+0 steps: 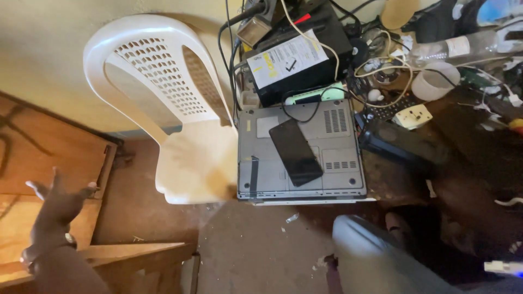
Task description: Cleaning and inspecting a portable speaker, including stripping wires and wiping the casing.
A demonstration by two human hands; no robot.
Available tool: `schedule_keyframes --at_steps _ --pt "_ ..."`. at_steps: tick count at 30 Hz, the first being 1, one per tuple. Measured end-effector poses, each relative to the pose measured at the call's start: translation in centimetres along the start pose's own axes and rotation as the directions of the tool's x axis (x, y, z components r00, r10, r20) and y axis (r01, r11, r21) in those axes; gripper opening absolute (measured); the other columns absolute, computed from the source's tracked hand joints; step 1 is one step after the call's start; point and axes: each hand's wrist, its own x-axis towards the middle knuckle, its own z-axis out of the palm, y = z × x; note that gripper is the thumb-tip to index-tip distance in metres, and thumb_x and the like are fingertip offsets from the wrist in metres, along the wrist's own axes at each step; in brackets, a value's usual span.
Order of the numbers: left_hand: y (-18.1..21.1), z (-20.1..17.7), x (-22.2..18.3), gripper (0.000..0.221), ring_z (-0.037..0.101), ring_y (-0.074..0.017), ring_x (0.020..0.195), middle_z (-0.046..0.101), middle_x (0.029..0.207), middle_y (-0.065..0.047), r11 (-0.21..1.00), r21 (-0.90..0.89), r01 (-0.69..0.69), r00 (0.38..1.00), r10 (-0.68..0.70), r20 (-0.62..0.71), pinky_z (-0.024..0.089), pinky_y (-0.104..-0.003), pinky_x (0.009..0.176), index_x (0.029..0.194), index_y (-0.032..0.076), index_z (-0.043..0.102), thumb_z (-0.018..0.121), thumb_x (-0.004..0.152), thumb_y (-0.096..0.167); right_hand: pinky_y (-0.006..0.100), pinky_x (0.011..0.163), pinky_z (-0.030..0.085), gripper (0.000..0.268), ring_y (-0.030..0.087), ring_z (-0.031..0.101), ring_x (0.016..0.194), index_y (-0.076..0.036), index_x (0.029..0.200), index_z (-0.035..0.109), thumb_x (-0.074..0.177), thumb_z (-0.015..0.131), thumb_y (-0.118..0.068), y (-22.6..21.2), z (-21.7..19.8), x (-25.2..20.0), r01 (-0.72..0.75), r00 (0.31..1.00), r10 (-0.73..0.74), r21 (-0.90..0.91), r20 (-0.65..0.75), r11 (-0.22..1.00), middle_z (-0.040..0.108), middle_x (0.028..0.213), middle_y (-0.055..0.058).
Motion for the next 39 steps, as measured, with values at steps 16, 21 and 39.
schedule_keyframes --at_steps 16,21,39 --pt "1.4 14.9 -12.4 0.068 0.046 -0.0297 0.107 0.011 0.136 -0.013 0.635 -0.443 -0.633 0.756 0.630 -0.177 0.041 -0.037 0.087 0.136 0.001 0.018 0.053 0.079 0.009 0.036 0.056 0.054 0.065 0.029 0.065 0.067 0.005 0.112 0.041 0.059 0.063 -0.026 -9.8 -11.3 7.8 -0.053 0.993 0.039 0.123 0.108 0.991 0.062 0.083 0.016" --pt "8.0 21.1 -25.3 0.058 0.050 -0.0134 0.106 0.054 0.117 -0.010 0.677 -0.656 -0.333 0.864 0.499 0.076 0.039 -0.027 0.085 0.132 0.018 0.036 0.053 0.076 0.019 0.042 0.070 0.046 0.054 0.036 0.053 0.082 -0.004 0.097 0.046 0.050 0.068 -0.019 -9.1 -18.4 6.3 -0.098 0.989 0.134 0.384 -0.069 0.918 0.051 0.091 0.019" --pt "20.6 39.9 -37.1 0.025 0.062 -0.0229 0.073 0.058 0.086 -0.018 0.214 -0.976 -0.042 0.776 0.622 0.103 0.055 -0.032 0.064 0.096 -0.003 0.051 0.051 0.087 0.021 0.044 0.073 0.044 0.076 0.037 0.054 0.089 0.006 0.110 0.049 0.067 0.067 -0.054 -6.4 -17.8 9.9 0.063 0.976 0.087 0.642 -0.199 0.764 0.053 0.090 0.023"
